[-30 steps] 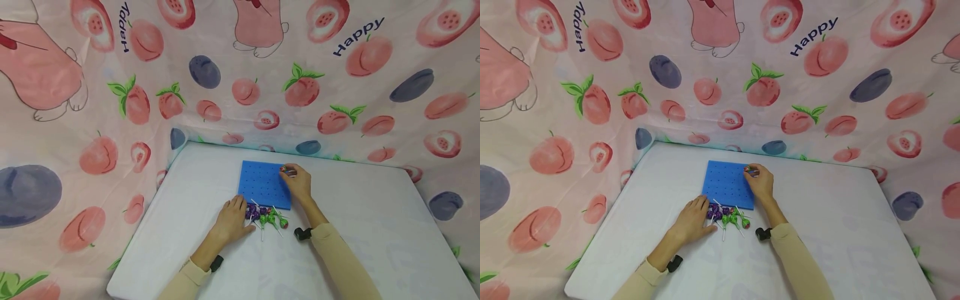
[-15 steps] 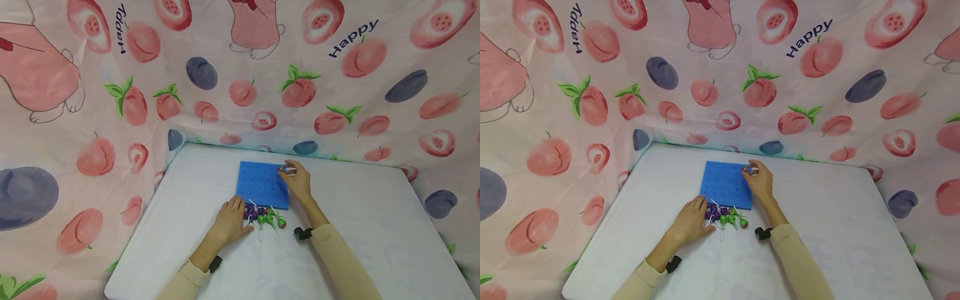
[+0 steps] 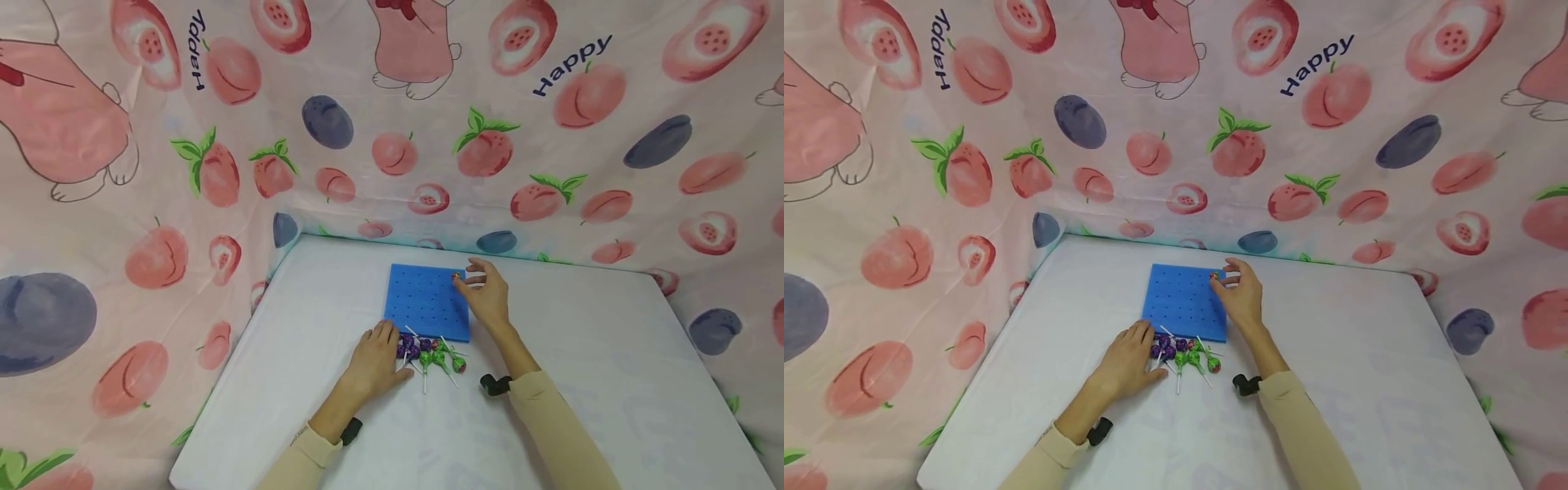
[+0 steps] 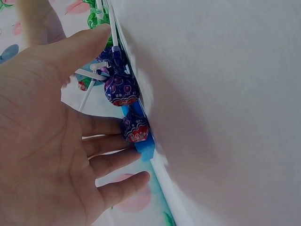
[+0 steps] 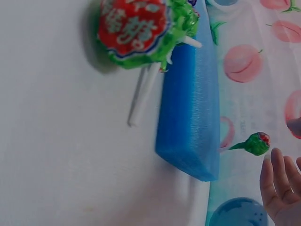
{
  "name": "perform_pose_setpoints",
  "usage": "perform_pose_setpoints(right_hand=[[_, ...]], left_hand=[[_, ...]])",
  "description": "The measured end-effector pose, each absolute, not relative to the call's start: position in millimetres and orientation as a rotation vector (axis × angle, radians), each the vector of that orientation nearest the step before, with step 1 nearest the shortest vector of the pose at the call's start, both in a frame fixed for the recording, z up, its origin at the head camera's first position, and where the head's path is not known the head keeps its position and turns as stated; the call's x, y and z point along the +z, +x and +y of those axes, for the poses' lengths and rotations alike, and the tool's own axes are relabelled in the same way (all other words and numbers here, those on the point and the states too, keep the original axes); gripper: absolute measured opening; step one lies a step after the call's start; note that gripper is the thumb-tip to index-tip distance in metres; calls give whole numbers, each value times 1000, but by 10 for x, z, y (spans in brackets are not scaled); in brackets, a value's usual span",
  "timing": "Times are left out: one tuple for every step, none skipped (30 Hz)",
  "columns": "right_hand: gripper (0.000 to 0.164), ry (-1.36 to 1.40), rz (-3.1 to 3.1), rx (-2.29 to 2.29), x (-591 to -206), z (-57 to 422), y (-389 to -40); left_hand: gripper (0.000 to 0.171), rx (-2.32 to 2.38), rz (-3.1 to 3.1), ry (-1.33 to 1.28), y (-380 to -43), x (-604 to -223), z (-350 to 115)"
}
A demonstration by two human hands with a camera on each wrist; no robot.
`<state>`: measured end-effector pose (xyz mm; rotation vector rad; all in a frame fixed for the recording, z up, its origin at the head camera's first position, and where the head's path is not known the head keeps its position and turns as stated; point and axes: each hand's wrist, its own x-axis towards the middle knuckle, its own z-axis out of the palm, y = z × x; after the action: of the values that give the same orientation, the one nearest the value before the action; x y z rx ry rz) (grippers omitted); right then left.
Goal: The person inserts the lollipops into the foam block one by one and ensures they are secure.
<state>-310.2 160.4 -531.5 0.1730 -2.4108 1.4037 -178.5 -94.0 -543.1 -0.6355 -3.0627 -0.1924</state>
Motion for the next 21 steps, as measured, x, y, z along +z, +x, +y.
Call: perform_pose_setpoints(right_hand=[[57, 180, -2400, 1400, -5298, 1602, -3096], [57, 186, -2389, 1396, -5282, 1601, -3093], [57, 192, -2378, 1396, -5265, 1600, -3089], [56, 199, -2370, 1394, -5251, 1598, -3085], [56, 207, -2363, 1396, -5237, 1598, -3080], [56, 214, -2356, 1399, -5224, 1599, -3073], [56, 217, -2352, 1405, -5210, 1599, -3065], [55, 218, -2348, 1412, -5200, 1598, -3056], [55, 217, -2345, 1418, -5189, 1598, -3045], [55, 220, -2341, 1423, -5177, 1597, -3034], [55, 222, -2337, 1432, -5165, 1596, -3022], [54, 224, -2334, 1438, -5152, 1595, -3011], [54, 227, -2336, 1440, -5139, 1595, -2998], [54, 231, -2339, 1435, -5126, 1596, -2985], [53, 236, -2340, 1434, -5115, 1597, -2970], [53, 241, -2341, 1433, -5103, 1600, -2954], [53, 247, -2345, 1430, -5093, 1604, -2935], [53, 253, -2351, 1423, -5083, 1610, -2914], [53, 260, -2354, 1419, -5077, 1617, -2894], [53, 267, -2356, 1418, -5072, 1623, -2875], [53, 275, -2358, 1418, -5067, 1630, -2854]], left_hand=[[94, -193, -3064, -636, -1787, -5431, -941], [94, -195, -3065, -634, -1787, -5431, -943], [94, -197, -3065, -634, -1785, -5427, -944], [94, -199, -3066, -633, -1786, -5425, -945], [94, -202, -3067, -632, -1783, -5423, -946], [94, -207, -3066, -631, -1781, -5421, -949], [94, -210, -3067, -631, -1779, -5421, -951], [94, -213, -3065, -632, -1778, -5421, -953], [94, -218, -3063, -634, -1777, -5424, -956], [94, -218, -3066, -635, -1777, -5431, -959], [94, -220, -3063, -637, -1778, -5435, -962], [94, -218, -3064, -637, -1780, -5442, -963], [94, -220, -3060, -639, -1782, -5446, -965], [94, -218, -3056, -641, -1784, -5450, -966], [94, -219, -3054, -641, -1784, -5453, -965], [94, -215, -3058, -641, -1788, -5453, -964], [94, -216, -3059, -641, -1789, -5451, -963], [94, -216, -3066, -641, -1790, -5453, -961], [94, -220, -3064, -641, -1790, -5450, -960], [94, -220, -3067, -641, -1789, -5450, -960], [94, -221, -3069, -641, -1788, -5449, -959]])
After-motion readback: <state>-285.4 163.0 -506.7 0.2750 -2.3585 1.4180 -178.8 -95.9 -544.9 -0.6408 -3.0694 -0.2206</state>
